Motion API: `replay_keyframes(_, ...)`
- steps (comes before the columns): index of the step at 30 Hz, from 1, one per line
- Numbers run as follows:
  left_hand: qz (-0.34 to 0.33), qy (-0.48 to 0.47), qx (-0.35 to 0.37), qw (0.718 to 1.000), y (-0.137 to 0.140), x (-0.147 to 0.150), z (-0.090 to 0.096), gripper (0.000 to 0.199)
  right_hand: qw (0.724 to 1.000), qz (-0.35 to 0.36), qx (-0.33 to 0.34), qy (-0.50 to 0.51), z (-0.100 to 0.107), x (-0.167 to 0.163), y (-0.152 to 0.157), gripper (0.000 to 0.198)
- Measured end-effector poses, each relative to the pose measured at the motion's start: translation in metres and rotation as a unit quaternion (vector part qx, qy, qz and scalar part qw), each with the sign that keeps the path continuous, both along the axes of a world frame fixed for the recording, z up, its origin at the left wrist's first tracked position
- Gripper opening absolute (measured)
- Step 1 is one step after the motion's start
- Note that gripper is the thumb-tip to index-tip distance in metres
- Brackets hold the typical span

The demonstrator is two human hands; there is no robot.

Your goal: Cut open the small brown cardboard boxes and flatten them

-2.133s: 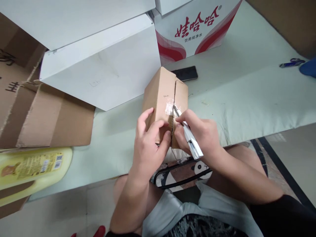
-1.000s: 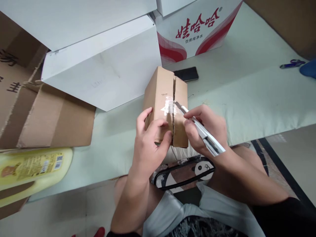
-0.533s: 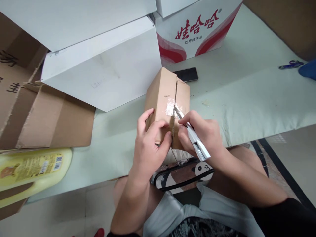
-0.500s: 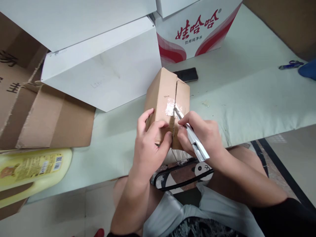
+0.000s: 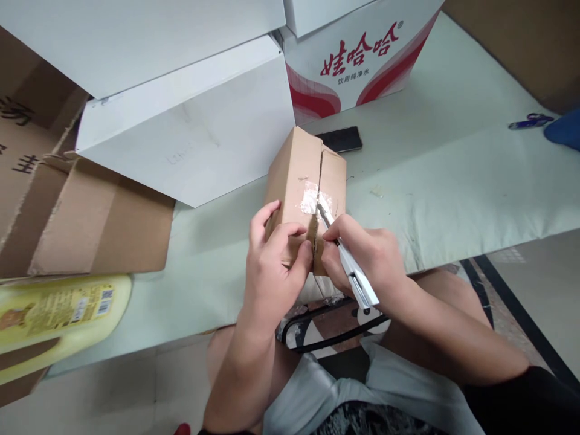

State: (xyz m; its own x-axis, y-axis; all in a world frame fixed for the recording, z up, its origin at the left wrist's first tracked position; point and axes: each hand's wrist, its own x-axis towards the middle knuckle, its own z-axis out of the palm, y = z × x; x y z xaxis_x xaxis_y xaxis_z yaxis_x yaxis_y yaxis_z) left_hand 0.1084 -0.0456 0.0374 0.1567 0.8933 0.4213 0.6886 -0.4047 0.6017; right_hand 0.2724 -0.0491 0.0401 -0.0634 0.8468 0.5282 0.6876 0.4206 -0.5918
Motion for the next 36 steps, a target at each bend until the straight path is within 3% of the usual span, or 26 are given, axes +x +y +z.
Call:
replay_keyframes(12,0.004,-0.006,-0.005,1.000,0.002,-0.006,0.001,0.009,0.999,0.040,-0.018,0.008,0.006,0.004,-0.001,0.010)
replay_keyframes(18,0.017,-0.005,-0.012,1.000,0.005,-0.014,-0.002,0.014,0.988,0.113,-0.067,0.086,0.012,0.010,-0.003,0.009)
replay_keyframes(23,0.008,-0.011,-0.015,1.000,0.005,-0.017,-0.001,0.011,0.984,0.085,-0.044,0.151,0.017,0.030,0.000,0.011)
replay_keyframes(27,0.016,-0.014,-0.025,0.999,0.005,-0.019,0.001,0.011,0.989,0.001,-0.058,0.135,0.011,0.036,0.011,0.008)
replay_keyframes(30,0.017,-0.030,-0.027,0.999,0.004,-0.021,0.003,0.012,0.989,-0.041,-0.124,0.063,0.003,0.037,0.023,0.006)
replay_keyframes(36,0.041,-0.019,-0.036,0.998,0.003,-0.031,0.004,0.019,0.953,-0.003,-0.288,-0.090,-0.017,0.048,0.042,0.026)
